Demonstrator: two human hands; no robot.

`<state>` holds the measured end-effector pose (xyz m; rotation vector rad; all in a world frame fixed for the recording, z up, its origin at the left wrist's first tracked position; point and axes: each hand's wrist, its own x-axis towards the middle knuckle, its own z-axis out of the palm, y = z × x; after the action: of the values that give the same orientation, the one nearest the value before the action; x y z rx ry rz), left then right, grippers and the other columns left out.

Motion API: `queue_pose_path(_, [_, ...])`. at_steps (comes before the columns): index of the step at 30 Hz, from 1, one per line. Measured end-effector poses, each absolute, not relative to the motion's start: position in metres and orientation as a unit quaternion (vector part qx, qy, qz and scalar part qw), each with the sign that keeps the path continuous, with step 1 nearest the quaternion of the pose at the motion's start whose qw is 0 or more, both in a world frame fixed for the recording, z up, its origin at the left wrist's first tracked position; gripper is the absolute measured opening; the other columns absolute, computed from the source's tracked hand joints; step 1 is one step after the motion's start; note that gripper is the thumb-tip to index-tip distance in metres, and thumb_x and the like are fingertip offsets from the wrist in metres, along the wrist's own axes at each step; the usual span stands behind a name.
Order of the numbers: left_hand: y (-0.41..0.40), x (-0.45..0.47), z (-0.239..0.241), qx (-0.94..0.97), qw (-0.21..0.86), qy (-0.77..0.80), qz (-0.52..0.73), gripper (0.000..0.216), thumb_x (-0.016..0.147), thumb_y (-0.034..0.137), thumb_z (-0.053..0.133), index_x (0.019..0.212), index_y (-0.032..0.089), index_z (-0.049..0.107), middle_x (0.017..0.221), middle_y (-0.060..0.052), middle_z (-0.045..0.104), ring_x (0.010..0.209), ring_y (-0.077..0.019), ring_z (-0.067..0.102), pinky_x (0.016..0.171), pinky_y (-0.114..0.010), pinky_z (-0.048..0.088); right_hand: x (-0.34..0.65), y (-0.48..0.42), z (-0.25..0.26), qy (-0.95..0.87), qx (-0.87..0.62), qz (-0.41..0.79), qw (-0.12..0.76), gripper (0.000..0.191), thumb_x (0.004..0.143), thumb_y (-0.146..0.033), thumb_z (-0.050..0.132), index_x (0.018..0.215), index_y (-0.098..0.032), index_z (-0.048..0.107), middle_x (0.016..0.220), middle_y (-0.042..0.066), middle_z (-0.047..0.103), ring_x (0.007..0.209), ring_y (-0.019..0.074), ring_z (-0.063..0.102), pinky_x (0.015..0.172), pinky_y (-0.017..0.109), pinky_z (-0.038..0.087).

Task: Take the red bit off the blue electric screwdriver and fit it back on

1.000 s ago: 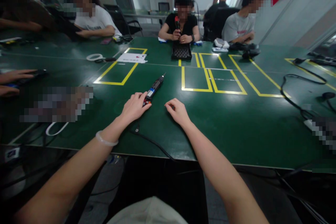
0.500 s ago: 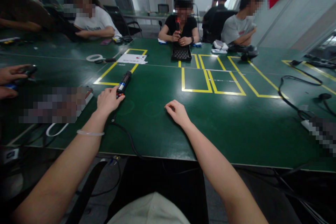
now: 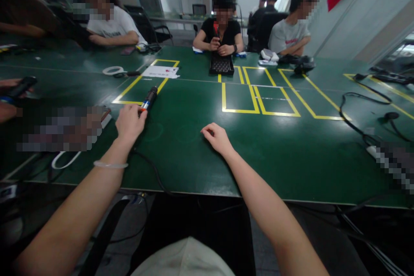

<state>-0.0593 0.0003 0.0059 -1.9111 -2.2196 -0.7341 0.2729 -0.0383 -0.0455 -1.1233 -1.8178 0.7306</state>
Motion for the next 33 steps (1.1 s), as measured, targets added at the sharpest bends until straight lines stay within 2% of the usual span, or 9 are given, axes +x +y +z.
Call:
queue_pose_path(2, [-0.001, -0.044, 0.009, -0.657, -0.012, -0.685, -0.316, 0.034, 0.093, 0.04, 0.046, 0.112, 0.019, 0.064, 0.118, -0.014, 0.065, 0.112, -0.0305, 0.059, 0.096, -0.045, 0.048, 0.273, -0.037, -0.045, -0.707, -0.449, 0.336, 0.431, 0.021, 0.089, -0.035, 0.059, 0.087, -0.018, 0.071, 0.084, 0.004, 0.069, 0.076, 0.0162, 0.062, 0.071, 0.03, 0.047])
queue_pose_path(4, [-0.003, -0.021, 0.009, -0.68, -0.163, -0.611, -0.371, 0.037, 0.093, 0.043, 0.047, 0.114, 0.018, 0.065, 0.102, -0.009, 0.069, 0.098, -0.0231, 0.064, 0.093, -0.039, 0.05, 0.273, -0.037, -0.044, -0.68, -0.44, 0.394, 0.435, 0.024, 0.088, -0.039, 0.06, 0.089, -0.018, 0.07, 0.082, 0.004, 0.07, 0.074, 0.016, 0.063, 0.069, 0.029, 0.049])
queue_pose_path(7, [-0.01, 0.019, 0.005, -0.675, -0.386, -0.499, -0.383, 0.049, 0.092, 0.05, 0.048, 0.121, 0.014, 0.065, 0.097, -0.008, 0.069, 0.085, -0.0176, 0.064, 0.083, -0.035, 0.053, 0.27, -0.037, -0.041, -0.638, -0.413, 0.469, 0.45, 0.031, 0.086, -0.048, 0.062, 0.096, -0.018, 0.067, 0.077, 0.003, 0.07, 0.069, 0.0153, 0.063, 0.063, 0.028, 0.049])
queue_pose_path(11, [-0.022, 0.06, -0.002, -0.704, -0.468, -0.414, -0.338, 0.05, 0.092, 0.047, 0.052, 0.129, 0.016, 0.063, 0.097, -0.006, 0.068, 0.079, -0.014, 0.061, 0.078, -0.031, 0.052, 0.266, -0.04, -0.036, -0.606, -0.377, 0.532, 0.455, 0.041, 0.085, -0.059, 0.064, 0.099, -0.02, 0.062, 0.072, 0.001, 0.068, 0.062, 0.014, 0.062, 0.06, 0.028, 0.05])
queue_pose_path(16, [-0.027, 0.079, -0.009, -0.728, -0.468, -0.38, -0.328, 0.047, 0.089, 0.042, 0.059, 0.129, 0.018, 0.058, 0.082, -0.001, 0.065, 0.076, -0.0149, 0.062, 0.076, -0.031, 0.05, 0.265, -0.041, -0.036, -0.59, -0.355, 0.57, 0.448, 0.045, 0.078, -0.06, 0.073, 0.093, -0.021, 0.056, 0.07, -0.001, 0.067, 0.06, 0.0128, 0.061, 0.06, 0.027, 0.051])
queue_pose_path(21, [-0.026, 0.077, -0.015, -0.7, -0.475, -0.393, -0.359, 0.029, 0.085, 0.041, 0.063, 0.102, 0.018, 0.06, 0.092, -0.004, 0.068, 0.083, -0.0168, 0.066, 0.08, -0.034, 0.052, 0.266, -0.039, -0.038, -0.598, -0.343, 0.547, 0.475, 0.038, 0.075, -0.047, 0.077, 0.094, -0.022, 0.056, 0.077, -0.002, 0.063, 0.067, 0.0124, 0.061, 0.061, 0.026, 0.05])
queue_pose_path(24, [-0.03, 0.076, -0.013, -0.727, -0.41, -0.418, -0.358, 0.025, 0.085, 0.042, 0.063, 0.094, 0.018, 0.06, 0.092, -0.004, 0.067, 0.084, -0.0171, 0.065, 0.079, -0.033, 0.051, 0.267, -0.038, -0.039, -0.612, -0.348, 0.527, 0.476, 0.033, 0.077, -0.044, 0.075, 0.095, -0.021, 0.059, 0.081, -0.001, 0.063, 0.07, 0.0126, 0.06, 0.062, 0.025, 0.05])
queue_pose_path(29, [-0.034, 0.074, -0.003, -0.76, -0.36, -0.43, -0.327, 0.026, 0.088, 0.044, 0.059, 0.098, 0.02, 0.06, 0.095, -0.004, 0.069, 0.086, -0.0179, 0.065, 0.081, -0.033, 0.052, 0.27, -0.035, -0.044, -0.645, -0.373, 0.481, 0.463, 0.03, 0.079, -0.044, 0.072, 0.091, -0.02, 0.06, 0.081, 0.0, 0.063, 0.07, 0.0127, 0.057, 0.065, 0.027, 0.049])
queue_pose_path(33, [-0.022, 0.046, 0.003, -0.79, -0.167, -0.514, -0.29, 0.031, 0.094, 0.042, 0.049, 0.111, 0.02, 0.062, 0.115, -0.009, 0.066, 0.109, -0.0233, 0.062, 0.098, -0.039, 0.047, 0.272, -0.032, -0.048, -0.636, -0.381, 0.481, 0.467, 0.03, 0.078, -0.041, 0.073, 0.096, -0.02, 0.061, 0.084, 0.001, 0.066, 0.069, 0.0126, 0.059, 0.067, 0.027, 0.05])
